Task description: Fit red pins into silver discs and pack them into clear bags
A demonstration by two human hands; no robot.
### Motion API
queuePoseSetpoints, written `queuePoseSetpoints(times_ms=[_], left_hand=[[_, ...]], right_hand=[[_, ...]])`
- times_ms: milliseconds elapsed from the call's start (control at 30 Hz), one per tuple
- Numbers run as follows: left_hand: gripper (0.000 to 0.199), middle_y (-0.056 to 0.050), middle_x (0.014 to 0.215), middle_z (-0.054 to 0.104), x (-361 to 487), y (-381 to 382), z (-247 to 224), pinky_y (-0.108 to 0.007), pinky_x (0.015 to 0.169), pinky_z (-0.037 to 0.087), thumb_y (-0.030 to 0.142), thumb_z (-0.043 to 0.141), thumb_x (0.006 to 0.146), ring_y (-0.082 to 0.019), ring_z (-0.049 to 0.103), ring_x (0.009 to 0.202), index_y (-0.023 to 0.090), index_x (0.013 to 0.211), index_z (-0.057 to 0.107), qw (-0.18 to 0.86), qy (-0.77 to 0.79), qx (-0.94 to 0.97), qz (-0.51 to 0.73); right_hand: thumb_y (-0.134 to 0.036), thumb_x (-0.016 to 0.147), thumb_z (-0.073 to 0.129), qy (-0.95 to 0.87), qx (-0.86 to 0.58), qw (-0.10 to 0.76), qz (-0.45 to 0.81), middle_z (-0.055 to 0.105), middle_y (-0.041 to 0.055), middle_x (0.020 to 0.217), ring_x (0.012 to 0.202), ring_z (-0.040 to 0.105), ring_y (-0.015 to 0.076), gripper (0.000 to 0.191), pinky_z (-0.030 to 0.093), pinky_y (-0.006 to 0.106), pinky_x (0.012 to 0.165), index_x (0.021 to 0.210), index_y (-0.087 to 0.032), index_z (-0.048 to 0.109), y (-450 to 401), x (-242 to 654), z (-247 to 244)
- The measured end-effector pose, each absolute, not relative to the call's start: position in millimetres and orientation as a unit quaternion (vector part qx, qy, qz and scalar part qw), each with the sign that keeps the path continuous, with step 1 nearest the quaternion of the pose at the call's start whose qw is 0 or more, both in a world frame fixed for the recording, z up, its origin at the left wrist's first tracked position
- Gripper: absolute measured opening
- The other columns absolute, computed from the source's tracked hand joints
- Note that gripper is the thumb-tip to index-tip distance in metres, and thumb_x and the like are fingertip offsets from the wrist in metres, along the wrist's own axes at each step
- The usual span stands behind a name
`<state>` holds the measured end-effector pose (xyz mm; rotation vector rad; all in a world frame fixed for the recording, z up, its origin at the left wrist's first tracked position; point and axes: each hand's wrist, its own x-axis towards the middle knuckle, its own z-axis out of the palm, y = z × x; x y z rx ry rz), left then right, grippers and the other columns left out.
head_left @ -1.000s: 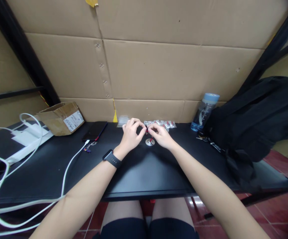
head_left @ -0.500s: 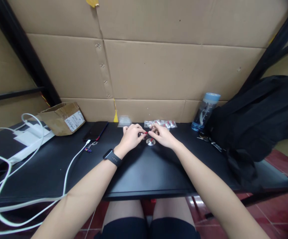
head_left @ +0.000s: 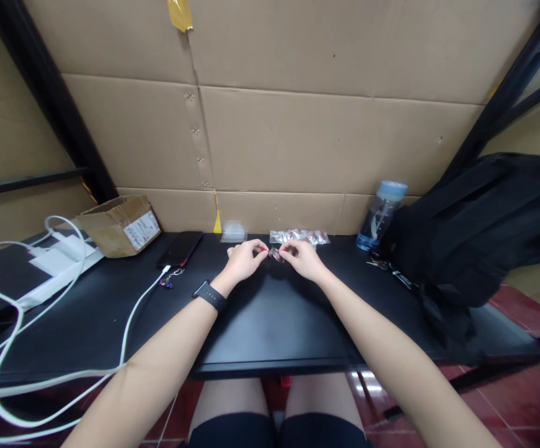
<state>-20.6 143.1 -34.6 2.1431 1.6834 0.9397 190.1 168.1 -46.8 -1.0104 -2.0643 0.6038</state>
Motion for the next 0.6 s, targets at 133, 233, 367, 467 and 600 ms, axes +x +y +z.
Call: queuePoseSetpoints(times_ms=[133, 233, 367, 467, 600], left_hand=[[0.014, -0.001, 0.097, 0.08, -20, 150, -42, -0.037, 0.091, 0.049, 0.038, 0.064, 0.09, -0.023, 0.073, 0.095, 0.027, 0.094, 0.072, 0.193, 0.543, 0.728, 0.371], [0.014, -0.002, 0.099, 0.079, -20, 156, -49, -0.035, 0.091, 0.052, 0.038, 0.065, 0.09, -0.022, 0.074, 0.097, 0.026, 0.094, 0.071, 0.215, 0.514, 0.73, 0.397], [0.013, -0.003, 0.097, 0.079, -20, 160, -56, -0.033, 0.092, 0.054, 0.036, 0.067, 0.088, -0.022, 0.075, 0.095, 0.023, 0.091, 0.071, 0.242, 0.488, 0.731, 0.412], [0.011, -0.002, 0.095, 0.079, -20, 161, -59, -0.033, 0.093, 0.054, 0.034, 0.068, 0.086, -0.021, 0.075, 0.094, 0.024, 0.09, 0.071, 0.245, 0.495, 0.726, 0.41], [0.009, 0.0, 0.094, 0.08, -20, 159, -61, -0.034, 0.096, 0.053, 0.031, 0.071, 0.083, -0.021, 0.075, 0.097, 0.026, 0.09, 0.072, 0.235, 0.511, 0.73, 0.389]], right_hand=[[-0.035, 0.09, 0.063, -0.759, -0.361, 0.441, 0.316, 0.073, 0.0046, 0.09, 0.079, 0.069, 0.0182, 0.015, 0.056, 0.03, 0.073, 0.088, -0.02, 0.066, 167, 184, -48], [-0.043, 0.089, 0.065, -0.734, -0.346, 0.451, 0.371, 0.071, 0.0066, 0.107, 0.083, 0.071, 0.0177, 0.022, 0.059, 0.03, 0.07, 0.089, -0.02, 0.062, 167, 180, -51], [-0.045, 0.085, 0.07, -0.696, -0.334, 0.455, 0.443, 0.069, 0.0064, 0.111, 0.076, 0.071, 0.0143, 0.028, 0.061, 0.028, 0.067, 0.094, -0.02, 0.061, 168, 180, -55], [-0.037, 0.085, 0.071, -0.691, -0.329, 0.446, 0.463, 0.069, 0.0063, 0.111, 0.073, 0.072, 0.0131, 0.037, 0.061, 0.028, 0.066, 0.118, -0.021, 0.066, 170, 183, -57], [-0.032, 0.088, 0.065, -0.739, -0.306, 0.397, 0.449, 0.071, 0.0086, 0.109, 0.076, 0.072, 0.0148, 0.034, 0.063, 0.03, 0.069, 0.117, -0.018, 0.075, 172, 188, -56]])
